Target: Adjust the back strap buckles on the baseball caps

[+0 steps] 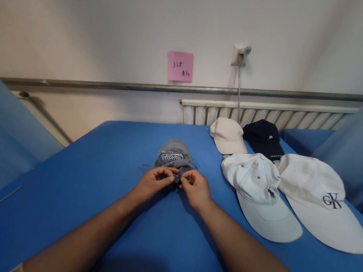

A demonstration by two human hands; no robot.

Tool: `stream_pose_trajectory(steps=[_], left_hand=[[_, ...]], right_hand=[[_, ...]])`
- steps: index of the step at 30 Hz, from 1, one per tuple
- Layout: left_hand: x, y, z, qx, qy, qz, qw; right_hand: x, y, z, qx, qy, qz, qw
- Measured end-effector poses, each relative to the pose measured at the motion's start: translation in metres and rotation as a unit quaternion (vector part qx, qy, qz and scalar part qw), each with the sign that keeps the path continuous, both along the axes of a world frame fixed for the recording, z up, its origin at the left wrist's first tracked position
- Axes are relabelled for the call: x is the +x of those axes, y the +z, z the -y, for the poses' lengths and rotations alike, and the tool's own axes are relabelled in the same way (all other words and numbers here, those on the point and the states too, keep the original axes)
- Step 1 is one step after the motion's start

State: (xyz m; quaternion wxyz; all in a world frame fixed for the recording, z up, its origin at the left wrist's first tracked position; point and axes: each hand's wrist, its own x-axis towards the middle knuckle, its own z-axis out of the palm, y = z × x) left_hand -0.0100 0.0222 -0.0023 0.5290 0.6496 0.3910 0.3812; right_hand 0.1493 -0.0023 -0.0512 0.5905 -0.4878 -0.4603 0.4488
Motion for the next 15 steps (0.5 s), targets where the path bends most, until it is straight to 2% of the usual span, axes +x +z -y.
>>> stream_pose_trajectory(steps=[7,11,15], left_hand=[[0.002,-0.006,-0.002,0.010,0.004,-0.014,1.000],[0.001,-0.005,-0.003,-0.002,0.013,-0.005,1.000],[0.002,-0.003,-0.001,0.004,0.015,0.005,1.000]], right_hand=[[-0.002,-0.010,-0.001,-0.016,0.049,0.002,0.999],[-0.002,-0.015,0.001,-0.013,0.042,0.069,0.997],[0.000,-0.011,0.003,0.002,0.041,0.087,0.995]])
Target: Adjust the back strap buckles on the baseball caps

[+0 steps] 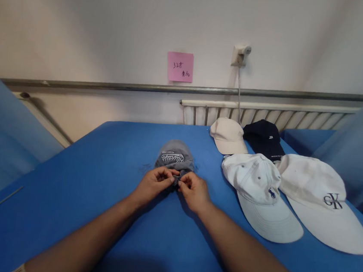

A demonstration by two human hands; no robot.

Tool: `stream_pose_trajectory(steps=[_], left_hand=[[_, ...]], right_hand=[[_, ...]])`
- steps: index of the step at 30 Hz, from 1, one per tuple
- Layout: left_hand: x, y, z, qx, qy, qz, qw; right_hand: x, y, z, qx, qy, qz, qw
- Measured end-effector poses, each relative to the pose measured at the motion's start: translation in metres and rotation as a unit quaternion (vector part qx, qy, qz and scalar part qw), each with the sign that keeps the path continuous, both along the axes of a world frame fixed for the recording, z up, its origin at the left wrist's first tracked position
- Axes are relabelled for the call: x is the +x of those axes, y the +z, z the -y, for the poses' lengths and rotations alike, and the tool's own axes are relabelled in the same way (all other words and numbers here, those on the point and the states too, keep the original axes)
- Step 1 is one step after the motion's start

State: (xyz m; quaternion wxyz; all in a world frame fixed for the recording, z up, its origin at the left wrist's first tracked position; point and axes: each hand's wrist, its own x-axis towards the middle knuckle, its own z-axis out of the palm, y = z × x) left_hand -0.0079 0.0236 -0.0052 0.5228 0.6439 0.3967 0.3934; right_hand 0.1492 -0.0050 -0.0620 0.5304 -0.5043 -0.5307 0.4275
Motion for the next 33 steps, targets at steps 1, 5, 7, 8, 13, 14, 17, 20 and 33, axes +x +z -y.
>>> stream_pose_trajectory(steps=[1,5,7,8,13,14,17,20,33], left_hand=[[0.001,0.000,0.000,0.003,0.005,0.003,1.000],[0.002,0.000,0.000,0.026,0.058,0.008,0.998],[0.002,-0.001,0.000,0.038,0.077,0.006,0.996],[0.002,-0.002,0.000,0.043,0.082,0.006,0.996],[0.001,-0.002,0.001,0.069,0.088,-0.013,0.994],[0.001,-0.002,0.001,0.072,0.084,-0.018,0.994],[0.001,0.001,0.001,0.083,0.065,-0.038,0.994],[0.000,0.002,0.000,0.107,0.054,-0.082,0.989],[0.001,-0.001,-0.002,0.078,0.091,-0.098,0.988]], right_hand=[[0.000,0.002,0.001,0.004,-0.002,-0.001,1.000],[-0.001,0.008,0.004,0.020,-0.020,0.012,1.000],[-0.001,0.009,0.006,0.028,-0.024,0.026,0.999],[-0.001,0.009,0.006,0.030,-0.024,0.030,0.999],[-0.003,0.009,0.003,0.003,-0.014,-0.044,0.999],[-0.004,0.009,0.002,-0.004,-0.010,-0.064,0.998],[-0.004,0.010,-0.001,-0.021,-0.003,-0.102,0.995],[-0.003,0.011,-0.002,-0.018,-0.016,-0.117,0.993],[-0.002,-0.004,-0.001,-0.032,-0.039,0.008,0.999]])
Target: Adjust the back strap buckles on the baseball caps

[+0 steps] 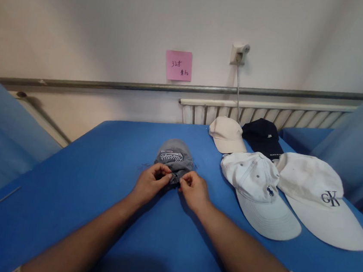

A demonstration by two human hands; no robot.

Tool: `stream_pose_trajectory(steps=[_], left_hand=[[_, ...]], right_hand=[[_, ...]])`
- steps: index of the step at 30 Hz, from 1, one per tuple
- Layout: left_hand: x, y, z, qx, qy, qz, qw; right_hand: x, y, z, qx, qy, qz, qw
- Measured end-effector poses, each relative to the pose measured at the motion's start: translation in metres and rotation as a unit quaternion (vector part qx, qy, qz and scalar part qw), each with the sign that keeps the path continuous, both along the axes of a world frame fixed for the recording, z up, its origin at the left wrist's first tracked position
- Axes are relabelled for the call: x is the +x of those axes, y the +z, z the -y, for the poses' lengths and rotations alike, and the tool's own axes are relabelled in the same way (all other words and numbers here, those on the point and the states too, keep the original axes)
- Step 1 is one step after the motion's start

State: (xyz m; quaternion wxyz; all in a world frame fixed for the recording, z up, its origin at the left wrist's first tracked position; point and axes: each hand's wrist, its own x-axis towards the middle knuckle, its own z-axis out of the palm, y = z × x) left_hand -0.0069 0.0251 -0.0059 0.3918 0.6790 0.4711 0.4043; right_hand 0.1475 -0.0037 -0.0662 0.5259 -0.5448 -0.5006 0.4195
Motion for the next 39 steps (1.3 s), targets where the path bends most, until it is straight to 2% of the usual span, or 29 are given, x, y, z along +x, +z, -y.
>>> stream_pose_trajectory(steps=[5,13,18,22,26,39], left_hand=[[0.000,0.000,0.000,-0.019,-0.011,0.011,1.000],[0.000,0.001,0.001,-0.021,-0.030,0.016,0.999],[-0.001,0.002,0.001,0.008,-0.048,-0.023,0.999],[-0.001,0.002,0.001,0.035,-0.029,-0.088,0.995],[-0.001,0.001,0.002,0.031,-0.021,-0.124,0.992],[0.003,-0.002,0.003,0.031,0.021,-0.088,0.995]], right_hand=[[-0.001,-0.002,0.001,-0.029,0.021,0.004,0.999],[-0.003,-0.003,0.002,-0.017,0.064,-0.002,0.998],[-0.004,0.000,0.001,-0.011,0.038,-0.009,0.999],[-0.005,0.004,0.001,0.005,0.016,-0.016,1.000],[-0.005,0.003,0.003,0.017,0.014,0.014,1.000],[-0.003,0.006,0.008,0.066,0.003,0.106,0.992]])
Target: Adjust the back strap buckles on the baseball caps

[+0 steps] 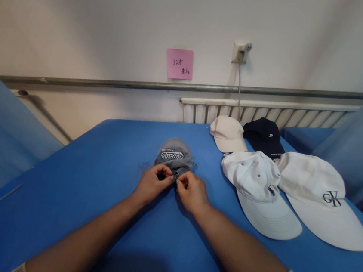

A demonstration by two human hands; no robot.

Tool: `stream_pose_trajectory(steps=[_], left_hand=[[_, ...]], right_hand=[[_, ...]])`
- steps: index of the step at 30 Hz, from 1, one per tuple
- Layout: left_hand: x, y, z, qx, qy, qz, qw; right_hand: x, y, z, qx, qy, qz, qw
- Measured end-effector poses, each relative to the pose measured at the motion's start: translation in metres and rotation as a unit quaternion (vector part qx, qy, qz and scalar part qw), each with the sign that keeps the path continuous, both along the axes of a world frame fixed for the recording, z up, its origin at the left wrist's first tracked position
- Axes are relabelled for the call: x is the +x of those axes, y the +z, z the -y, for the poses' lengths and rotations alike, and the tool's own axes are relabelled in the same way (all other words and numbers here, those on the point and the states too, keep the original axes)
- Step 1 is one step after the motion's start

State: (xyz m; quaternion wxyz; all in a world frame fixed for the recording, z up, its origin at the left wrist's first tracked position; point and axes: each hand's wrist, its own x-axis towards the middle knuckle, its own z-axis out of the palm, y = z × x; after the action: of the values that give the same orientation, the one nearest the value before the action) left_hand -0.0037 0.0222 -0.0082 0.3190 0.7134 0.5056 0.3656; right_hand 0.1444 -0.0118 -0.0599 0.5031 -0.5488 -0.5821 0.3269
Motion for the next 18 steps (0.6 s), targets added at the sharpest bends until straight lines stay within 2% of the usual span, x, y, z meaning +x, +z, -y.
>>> stream_pose_trajectory(steps=[11,18], left_hand=[[-0.0005,-0.0013,0.0002,-0.011,-0.024,0.032,0.999],[-0.0023,-0.0015,-0.0020,-0.025,-0.060,0.057,0.996]], right_hand=[[0.0005,0.0024,0.0013,0.012,-0.012,0.029,0.999],[0.0007,0.0050,0.0023,-0.003,-0.011,-0.003,1.000]])
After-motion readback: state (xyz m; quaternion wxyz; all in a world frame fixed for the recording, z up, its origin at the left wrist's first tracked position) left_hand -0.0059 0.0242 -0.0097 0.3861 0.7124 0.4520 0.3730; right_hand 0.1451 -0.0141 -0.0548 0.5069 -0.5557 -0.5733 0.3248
